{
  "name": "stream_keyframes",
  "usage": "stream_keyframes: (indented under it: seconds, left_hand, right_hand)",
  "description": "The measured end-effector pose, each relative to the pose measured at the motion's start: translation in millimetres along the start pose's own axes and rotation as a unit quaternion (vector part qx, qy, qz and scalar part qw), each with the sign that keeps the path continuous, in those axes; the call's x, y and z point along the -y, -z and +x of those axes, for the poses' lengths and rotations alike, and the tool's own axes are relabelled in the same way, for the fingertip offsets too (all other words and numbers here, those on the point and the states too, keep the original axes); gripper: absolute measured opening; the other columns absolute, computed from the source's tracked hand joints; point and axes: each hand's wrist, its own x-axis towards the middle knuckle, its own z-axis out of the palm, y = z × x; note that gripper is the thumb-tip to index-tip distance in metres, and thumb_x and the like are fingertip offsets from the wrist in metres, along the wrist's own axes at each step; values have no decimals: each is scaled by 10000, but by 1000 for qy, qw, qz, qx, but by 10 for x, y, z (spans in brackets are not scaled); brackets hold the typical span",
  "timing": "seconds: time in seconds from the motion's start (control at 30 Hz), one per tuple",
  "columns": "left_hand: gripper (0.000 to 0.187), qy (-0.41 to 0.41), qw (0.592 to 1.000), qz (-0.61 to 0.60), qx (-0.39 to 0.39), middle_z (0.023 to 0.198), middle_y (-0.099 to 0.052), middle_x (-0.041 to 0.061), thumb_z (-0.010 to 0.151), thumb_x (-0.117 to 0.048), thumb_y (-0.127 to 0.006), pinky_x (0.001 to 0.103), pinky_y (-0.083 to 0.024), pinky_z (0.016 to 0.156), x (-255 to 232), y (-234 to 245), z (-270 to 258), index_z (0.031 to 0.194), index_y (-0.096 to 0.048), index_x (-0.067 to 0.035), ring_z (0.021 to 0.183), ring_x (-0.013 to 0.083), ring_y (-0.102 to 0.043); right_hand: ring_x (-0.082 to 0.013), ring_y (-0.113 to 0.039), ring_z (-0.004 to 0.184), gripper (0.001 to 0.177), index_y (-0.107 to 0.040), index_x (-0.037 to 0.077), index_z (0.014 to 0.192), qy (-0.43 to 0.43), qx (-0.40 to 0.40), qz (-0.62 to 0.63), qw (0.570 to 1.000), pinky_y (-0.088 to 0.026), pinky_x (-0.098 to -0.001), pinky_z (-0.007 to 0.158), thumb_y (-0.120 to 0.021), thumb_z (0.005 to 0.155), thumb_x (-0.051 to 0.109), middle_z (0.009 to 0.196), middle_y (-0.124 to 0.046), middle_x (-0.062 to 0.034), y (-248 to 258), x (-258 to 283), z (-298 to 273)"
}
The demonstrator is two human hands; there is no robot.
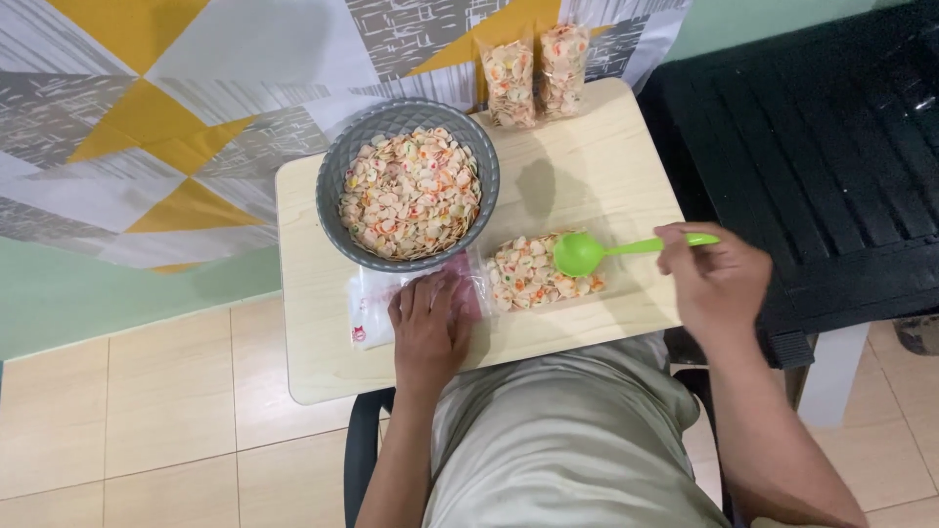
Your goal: A person is using a small spoon to transfer snacks from a bowl into a plastic bag.
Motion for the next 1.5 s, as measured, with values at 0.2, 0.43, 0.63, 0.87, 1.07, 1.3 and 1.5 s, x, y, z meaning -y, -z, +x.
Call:
stream_keyframes:
  seconds: [0.2, 0.43, 0.63, 0.87, 1.07, 1.3, 1.5]
  left_hand:
    - [357, 5, 1000, 10, -1, 1310, -575, 61, 924, -303, -613, 555, -397, 1055, -31, 15, 6, 1255, -673, -185, 1297, 305, -508]
    - [405, 2, 1000, -8, -17, 1352, -537, 145, 942, -303, -606, 605, -367, 1038, -22, 25, 2, 1302, -632, -118, 1291, 395, -469]
    - [401, 15, 1000, 21, 11, 1249, -561, 71, 920, -329, -627, 554, -385, 1028, 19, -17, -18, 1295, -629, -186, 1282, 303, -504]
    - [460, 7, 999, 28, 26, 1286, -558, 78, 888, -327, -643, 549, -370, 1038, 91, -82, -65, 1317, -594, -171, 1293, 307, -493]
    - [437, 4, 1000, 18, 17, 1278, -565, 80, 898, -312, -635, 548, -376, 1036, 47, -12, 6, 1310, -606, -172, 1286, 314, -500]
    - [405, 5, 1000, 12, 18, 1297, -575, 85, 929, -300, -619, 559, -378, 1055, 41, -8, -9, 1316, -610, -183, 1297, 317, -506]
    - [400, 16, 999, 5, 27, 1318, -575, 62, 947, -324, -589, 558, -379, 1052, 55, -21, -17, 1325, -617, -194, 1301, 301, -500]
  right_hand:
    - [-118, -542, 563, 102, -768, -30, 966, 2, 11, 9, 1000, -480, -274, 610, -684, 987, -83, 594, -604, -110, -26, 99, 41]
    - [-191, -602, 693, 123, -692, -85, 1077, 48, 16, 77, 996, -503, -297, 676, -627, 1108, 15, 929, -679, -192, -364, 411, 278]
    - [-149, -632, 684, 112, -774, -20, 1053, 71, 181, 145, 970, -560, -325, 682, -712, 973, 27, 742, -705, -145, -1133, 676, 556]
    - [-205, -568, 537, 116, -755, -69, 1017, 114, 219, 90, 965, -452, -332, 513, -674, 992, 11, 644, -660, -196, -1696, 463, 880]
    - [-235, -586, 504, 90, -780, -23, 996, 198, 212, 61, 955, -444, -316, 466, -701, 996, 20, 625, -650, -174, -1901, 243, 985]
    - [-148, -509, 495, 119, -783, 1, 953, 119, 216, 104, 964, -414, -289, 453, -673, 994, 17, 596, -629, -123, -1727, 560, 746]
    - [-127, -644, 605, 111, -760, -21, 1032, 11, 144, 155, 977, -540, -234, 568, -669, 1039, 42, 658, -654, -104, -1590, 350, 868]
